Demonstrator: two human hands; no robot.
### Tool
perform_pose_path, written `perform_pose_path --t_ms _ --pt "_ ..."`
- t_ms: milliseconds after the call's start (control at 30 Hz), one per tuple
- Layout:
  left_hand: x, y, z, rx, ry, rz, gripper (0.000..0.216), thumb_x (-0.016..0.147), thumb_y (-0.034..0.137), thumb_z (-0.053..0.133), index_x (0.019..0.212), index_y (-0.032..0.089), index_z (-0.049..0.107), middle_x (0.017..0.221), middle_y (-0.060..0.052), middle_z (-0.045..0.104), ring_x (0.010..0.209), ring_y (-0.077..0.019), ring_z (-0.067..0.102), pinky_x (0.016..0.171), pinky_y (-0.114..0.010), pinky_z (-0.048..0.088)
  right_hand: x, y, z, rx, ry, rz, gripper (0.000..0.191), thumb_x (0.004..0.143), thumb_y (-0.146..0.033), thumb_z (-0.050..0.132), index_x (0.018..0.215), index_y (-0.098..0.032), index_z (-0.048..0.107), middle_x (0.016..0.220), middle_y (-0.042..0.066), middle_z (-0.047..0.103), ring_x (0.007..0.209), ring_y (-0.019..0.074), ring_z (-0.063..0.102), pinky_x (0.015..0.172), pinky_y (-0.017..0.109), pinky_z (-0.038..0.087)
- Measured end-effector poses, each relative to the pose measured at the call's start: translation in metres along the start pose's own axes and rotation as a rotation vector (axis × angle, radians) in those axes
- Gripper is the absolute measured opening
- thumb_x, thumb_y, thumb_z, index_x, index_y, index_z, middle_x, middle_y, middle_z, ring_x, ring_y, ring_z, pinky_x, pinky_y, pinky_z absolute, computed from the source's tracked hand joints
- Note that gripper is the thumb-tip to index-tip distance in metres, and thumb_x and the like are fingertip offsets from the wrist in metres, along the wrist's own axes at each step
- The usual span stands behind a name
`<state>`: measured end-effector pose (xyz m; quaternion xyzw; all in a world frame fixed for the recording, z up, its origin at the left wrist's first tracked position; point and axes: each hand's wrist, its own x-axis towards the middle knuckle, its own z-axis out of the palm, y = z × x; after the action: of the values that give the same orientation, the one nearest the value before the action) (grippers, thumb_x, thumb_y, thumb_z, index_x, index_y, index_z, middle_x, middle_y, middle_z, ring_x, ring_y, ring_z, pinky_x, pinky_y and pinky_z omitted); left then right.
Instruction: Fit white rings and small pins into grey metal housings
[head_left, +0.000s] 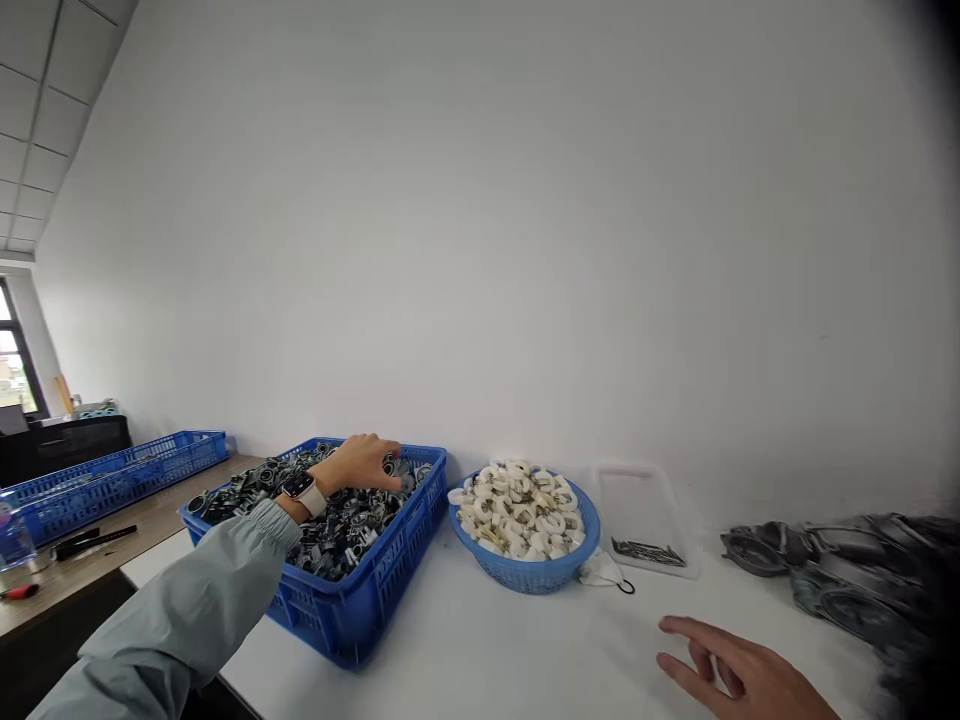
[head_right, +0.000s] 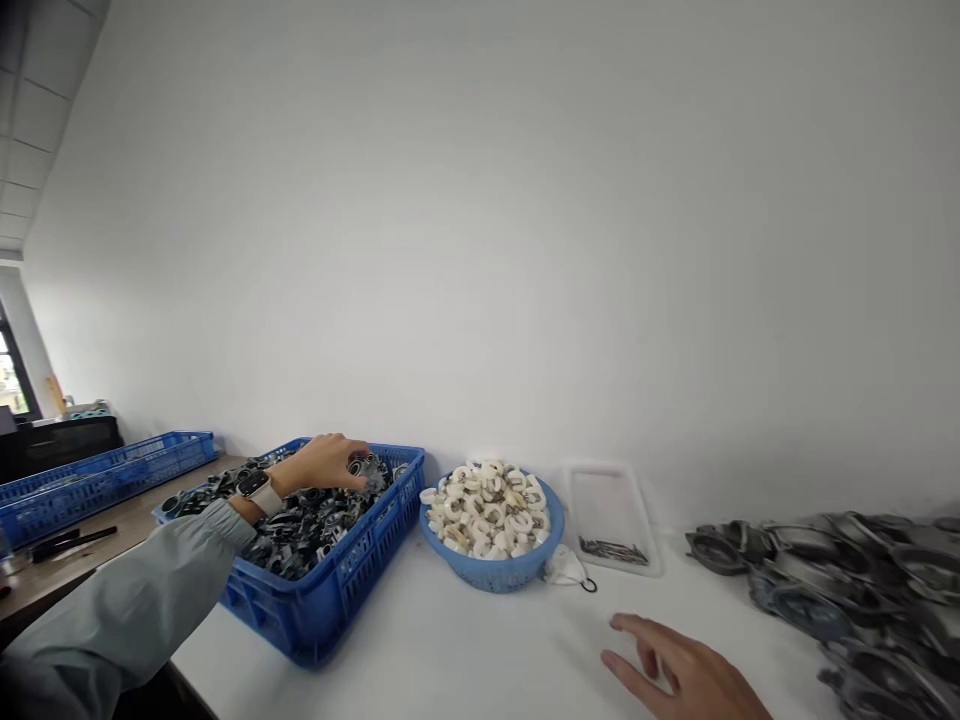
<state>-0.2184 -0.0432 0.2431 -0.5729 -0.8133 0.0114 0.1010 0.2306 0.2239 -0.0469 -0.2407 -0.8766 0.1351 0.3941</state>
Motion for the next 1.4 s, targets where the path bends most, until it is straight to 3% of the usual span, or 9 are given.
perform_pose_path --t_ms 100,233,300,433,500,633,767,967,1400 --pt "0.012 0.046 -0.006 -0.18 -0.037 0.118 0.047 0.081 0.045 0.074 0.123 0.023 0.073 0.101 -0.008 0.078 0.091 -0.0293 0.073 0.079 -0.033 0.051 0.003 -0.022 -0.014 0.017 0.009 -0.052 0.054 0.091 -0.058 0.073 0.14 -0.037 0.068 0.086 -0.002 0.07 0.053 0.0154 0.064 0.047 0.022 0.058" --pt "0.025 0.097 -0.003 -0.477 -0.249 0.232 0.042 0.084 0.044 0.073 0.119 0.019 0.073 0.069 0.0 0.073 0.065 -0.0219 0.072 0.066 -0.029 0.053 0.005 -0.055 -0.027 -0.014 0.118 -0.177 0.064 0.092 -0.048 0.075 0.151 -0.035 0.053 0.102 0.001 0.071 0.072 0.0179 0.071 0.058 0.023 0.064" --pt "0.03 0.118 0.001 -0.62 -0.371 0.26 0.041 0.087 0.043 0.072 0.119 0.018 0.073 0.063 0.001 0.071 0.059 -0.0213 0.072 0.065 -0.029 0.056 0.004 -0.067 -0.026 -0.051 0.147 -0.241 0.067 0.093 -0.046 0.073 0.155 -0.031 0.05 0.116 0.006 0.071 0.085 0.0218 0.075 0.065 0.028 0.068" --pt "0.037 0.155 0.01 -0.837 -0.559 0.286 0.041 0.091 0.044 0.072 0.123 0.019 0.073 0.063 0.001 0.072 0.06 -0.022 0.076 0.073 -0.033 0.06 0.002 -0.086 -0.016 -0.112 0.284 -0.332 0.062 0.099 -0.049 0.065 0.154 -0.022 0.051 0.134 0.017 0.062 0.106 0.0304 0.074 0.072 0.037 0.07" --pt "0.038 0.172 0.014 -0.915 -0.611 0.295 0.04 0.092 0.041 0.072 0.124 0.019 0.072 0.06 0.002 0.071 0.059 -0.0215 0.075 0.074 -0.033 0.059 0.003 -0.096 -0.012 -0.151 0.375 -0.403 0.05 0.103 -0.04 0.062 0.149 -0.02 0.054 0.135 0.019 0.06 0.111 0.0322 0.071 0.078 0.042 0.069" --pt "0.038 0.207 0.023 -1.034 -0.661 0.323 0.038 0.092 0.04 0.072 0.125 0.02 0.071 0.066 0.001 0.072 0.059 -0.0208 0.076 0.065 -0.029 0.055 0.011 -0.11 -0.019 -0.301 0.542 -0.556 0.037 0.1 -0.019 0.071 0.135 -0.021 0.06 0.134 0.018 0.06 0.115 0.0329 0.066 0.091 0.052 0.062" --pt "0.037 0.235 0.036 -1.184 -0.75 0.375 0.038 0.092 0.039 0.074 0.125 0.022 0.07 0.078 0.0 0.075 0.06 -0.0187 0.077 0.06 -0.025 0.052 0.016 -0.105 -0.032 -0.363 0.587 -0.605 0.035 0.098 -0.018 0.075 0.129 -0.019 0.059 0.134 0.018 0.058 0.12 0.0327 0.063 0.099 0.054 0.057" --pt "0.034 0.253 0.051 -1.349 -0.862 0.364 0.034 0.093 0.037 0.071 0.122 0.018 0.068 0.083 -0.006 0.08 0.062 -0.0202 0.079 0.055 -0.024 0.05 0.017 -0.092 -0.046 -0.334 0.584 -0.604 0.037 0.096 -0.011 0.074 0.129 -0.018 0.058 0.138 0.019 0.056 0.122 0.0331 0.061 0.098 0.054 0.058" --pt "0.033 0.249 0.069 -1.358 -0.939 0.29 0.038 0.092 0.039 0.068 0.123 0.019 0.065 0.087 -0.007 0.082 0.052 -0.0191 0.076 0.052 -0.025 0.05 0.017 -0.101 -0.05 -0.238 0.466 -0.641 0.031 0.103 -0.021 0.069 0.13 -0.013 0.059 0.127 0.021 0.058 0.106 0.0337 0.061 0.083 0.051 0.055"
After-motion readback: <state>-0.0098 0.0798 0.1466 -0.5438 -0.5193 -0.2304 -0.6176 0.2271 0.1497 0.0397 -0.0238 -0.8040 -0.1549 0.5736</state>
